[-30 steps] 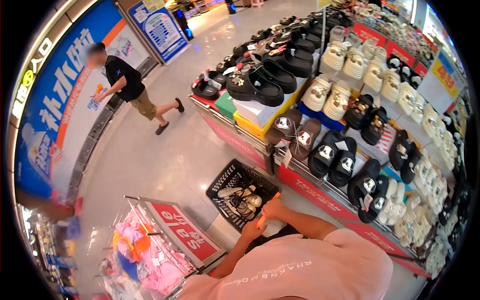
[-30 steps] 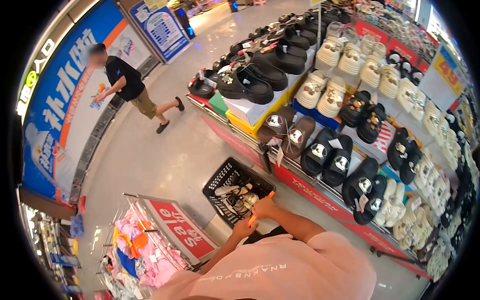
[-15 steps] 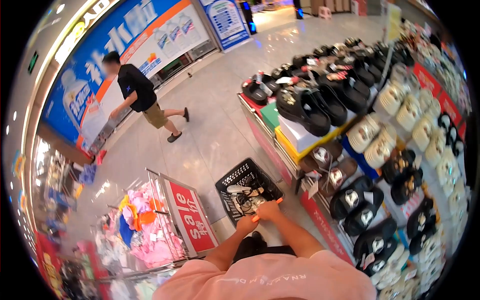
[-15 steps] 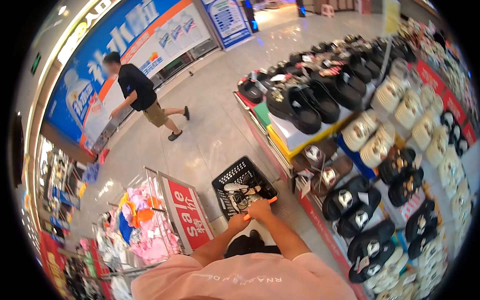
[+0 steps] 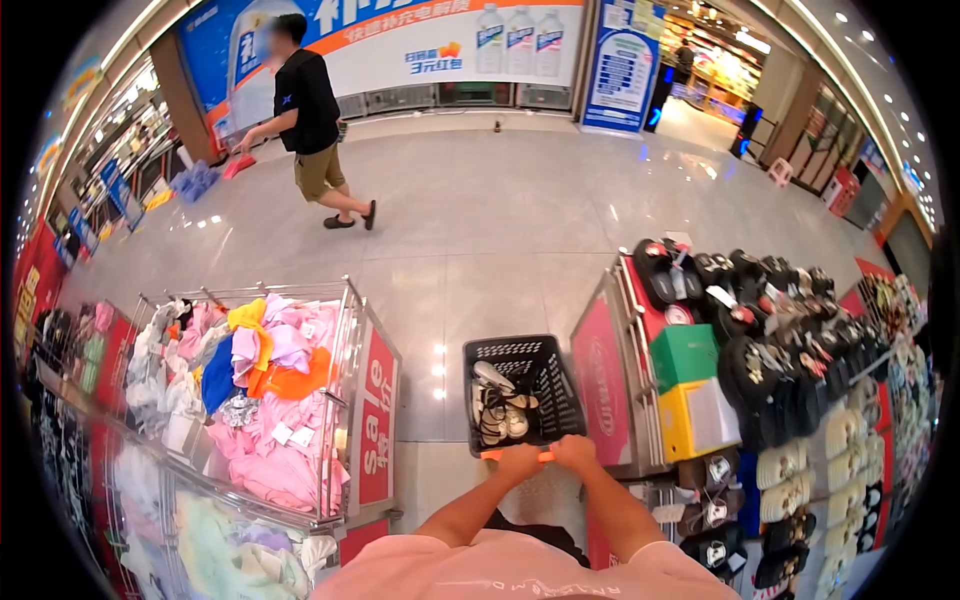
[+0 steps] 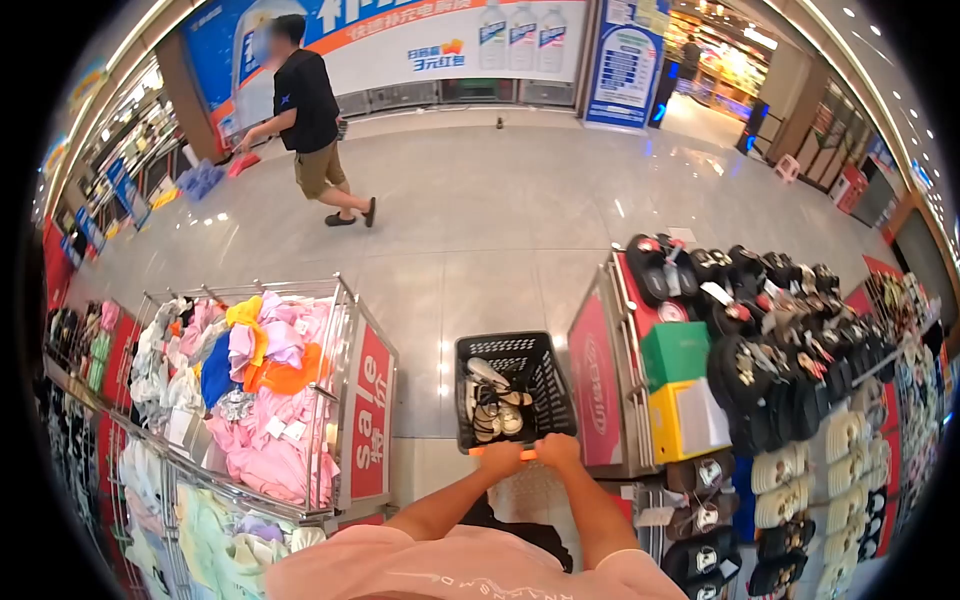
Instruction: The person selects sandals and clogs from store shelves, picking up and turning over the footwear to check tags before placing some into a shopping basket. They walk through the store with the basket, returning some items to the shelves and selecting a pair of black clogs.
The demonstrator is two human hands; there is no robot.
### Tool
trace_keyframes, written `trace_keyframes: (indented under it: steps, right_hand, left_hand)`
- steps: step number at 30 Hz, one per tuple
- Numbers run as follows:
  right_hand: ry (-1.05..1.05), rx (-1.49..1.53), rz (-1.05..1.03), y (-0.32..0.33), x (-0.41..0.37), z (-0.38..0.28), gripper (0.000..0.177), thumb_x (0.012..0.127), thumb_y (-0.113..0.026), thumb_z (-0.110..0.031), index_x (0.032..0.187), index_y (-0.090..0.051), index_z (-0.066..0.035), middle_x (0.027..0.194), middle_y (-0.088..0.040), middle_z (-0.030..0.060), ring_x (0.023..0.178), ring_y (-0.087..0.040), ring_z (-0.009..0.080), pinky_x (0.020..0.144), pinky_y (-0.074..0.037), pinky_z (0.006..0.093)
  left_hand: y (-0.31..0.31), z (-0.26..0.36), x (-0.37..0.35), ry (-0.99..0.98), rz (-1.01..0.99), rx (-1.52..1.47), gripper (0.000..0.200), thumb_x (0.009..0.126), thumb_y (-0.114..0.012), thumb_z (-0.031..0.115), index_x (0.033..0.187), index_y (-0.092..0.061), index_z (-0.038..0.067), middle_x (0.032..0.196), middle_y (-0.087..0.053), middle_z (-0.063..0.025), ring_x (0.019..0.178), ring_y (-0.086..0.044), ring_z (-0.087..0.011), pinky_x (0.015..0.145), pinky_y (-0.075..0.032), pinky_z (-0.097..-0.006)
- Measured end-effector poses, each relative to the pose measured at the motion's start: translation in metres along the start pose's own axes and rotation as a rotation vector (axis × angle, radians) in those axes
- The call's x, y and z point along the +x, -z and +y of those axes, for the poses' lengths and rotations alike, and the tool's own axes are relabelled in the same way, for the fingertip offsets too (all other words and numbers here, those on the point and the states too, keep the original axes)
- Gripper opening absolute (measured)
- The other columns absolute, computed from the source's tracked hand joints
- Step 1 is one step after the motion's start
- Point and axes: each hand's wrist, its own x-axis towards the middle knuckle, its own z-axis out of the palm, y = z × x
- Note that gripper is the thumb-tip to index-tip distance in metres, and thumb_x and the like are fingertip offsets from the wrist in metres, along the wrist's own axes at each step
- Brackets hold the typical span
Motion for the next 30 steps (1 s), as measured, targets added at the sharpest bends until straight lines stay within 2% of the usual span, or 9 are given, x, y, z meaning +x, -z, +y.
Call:
trace_keyframes:
  steps: [3,5,9,13,15,20,24,25,30]
  right_hand:
    - [-0.037,-0.019,0.007,0.008,0.037,-0.002,0.045,0.088,-0.045,-0.038,0.089,-0.074,-0.004,0.092,-0.072,0.0182,0.088,-0.069,0.0356,0.080,-0.054,0.0470]
    - [-0.011,-0.005,0.044,0.024,0.052,-0.010,0.046,0.088,-0.045,-0.039,0.087,-0.074,-0.004,0.089,-0.071,0.0190,0.086,-0.069,0.0365,0.079,-0.054,0.0471]
    - [0.032,0.016,0.123,0.033,0.100,-0.013,0.042,0.084,-0.050,-0.038,0.081,-0.074,-0.004,0.081,-0.070,0.0195,0.078,-0.068,0.0375,0.073,-0.054,0.0472]
    - [0.060,0.016,0.182,0.049,0.139,-0.020,0.041,0.083,-0.051,-0.037,0.078,-0.074,-0.004,0.077,-0.069,0.0195,0.074,-0.068,0.0385,0.071,-0.054,0.0476]
    - [0.074,0.040,0.195,0.066,0.159,-0.024,0.041,0.082,-0.051,-0.037,0.077,-0.074,-0.004,0.076,-0.069,0.0192,0.073,-0.067,0.0390,0.071,-0.054,0.0478]
    - [0.137,0.081,0.284,0.088,0.211,-0.030,0.040,0.081,-0.050,-0.037,0.071,-0.073,-0.006,0.075,-0.070,0.0170,0.073,-0.069,0.0352,0.071,-0.054,0.0473]
    - [0.081,0.105,0.147,0.128,0.240,-0.049,0.040,0.084,-0.049,-0.037,0.078,-0.075,-0.007,0.080,-0.072,0.0151,0.076,-0.070,0.0322,0.071,-0.054,0.0452]
    - [0.067,0.120,0.105,0.130,0.248,-0.053,0.039,0.084,-0.049,-0.036,0.078,-0.075,-0.007,0.080,-0.072,0.0146,0.076,-0.070,0.0316,0.071,-0.053,0.0443]
    - [0.044,0.201,0.179,0.142,0.279,-0.069,0.038,0.083,-0.048,-0.032,0.074,-0.075,-0.007,0.074,-0.072,0.0117,0.070,-0.070,0.0284,0.066,-0.049,0.0437]
  left_hand:
    - [0.019,-0.013,0.032,-0.021,-0.021,-0.066,0.025,0.077,-0.069,0.032,0.081,-0.072,0.008,0.076,-0.069,-0.0123,0.069,-0.068,-0.0289,0.061,-0.054,-0.0425]
    - [0.008,-0.031,0.058,-0.073,0.060,-0.026,0.026,0.077,-0.068,0.033,0.080,-0.072,0.007,0.073,-0.068,-0.0115,0.066,-0.068,-0.0290,0.060,-0.054,-0.0426]
    - [0.041,-0.041,0.092,0.004,0.023,-0.066,0.026,0.075,-0.070,0.032,0.077,-0.071,0.006,0.074,-0.068,-0.0110,0.070,-0.068,-0.0292,0.061,-0.054,-0.0427]
    - [0.043,-0.057,0.132,0.021,0.024,-0.021,0.026,0.073,-0.071,0.032,0.079,-0.071,0.007,0.078,-0.069,-0.0107,0.074,-0.068,-0.0297,0.064,-0.054,-0.0427]
    - [0.059,-0.060,0.147,-0.005,0.134,-0.024,0.024,0.074,-0.071,0.032,0.080,-0.070,0.008,0.075,-0.068,-0.0107,0.072,-0.068,-0.0302,0.063,-0.054,-0.0429]
    - [0.070,-0.081,0.198,0.022,0.094,-0.029,0.026,0.076,-0.068,0.036,0.082,-0.070,0.011,0.073,-0.068,-0.0128,0.069,-0.068,-0.0318,0.061,-0.054,-0.0456]
    - [0.111,-0.096,0.235,0.043,-0.089,0.041,0.029,0.080,-0.064,0.041,0.089,-0.069,0.013,0.075,-0.069,-0.0134,0.070,-0.068,-0.0347,0.062,-0.054,-0.0484]
    - [0.114,-0.102,0.241,0.015,-0.042,0.043,0.029,0.080,-0.064,0.041,0.089,-0.068,0.013,0.075,-0.069,-0.0138,0.070,-0.067,-0.0360,0.063,-0.054,-0.0489]
    - [0.141,-0.122,0.277,0.025,-0.084,0.132,0.032,0.081,-0.064,0.043,0.084,-0.067,0.012,0.074,-0.069,-0.0149,0.070,-0.067,-0.0365,0.063,-0.054,-0.0495]
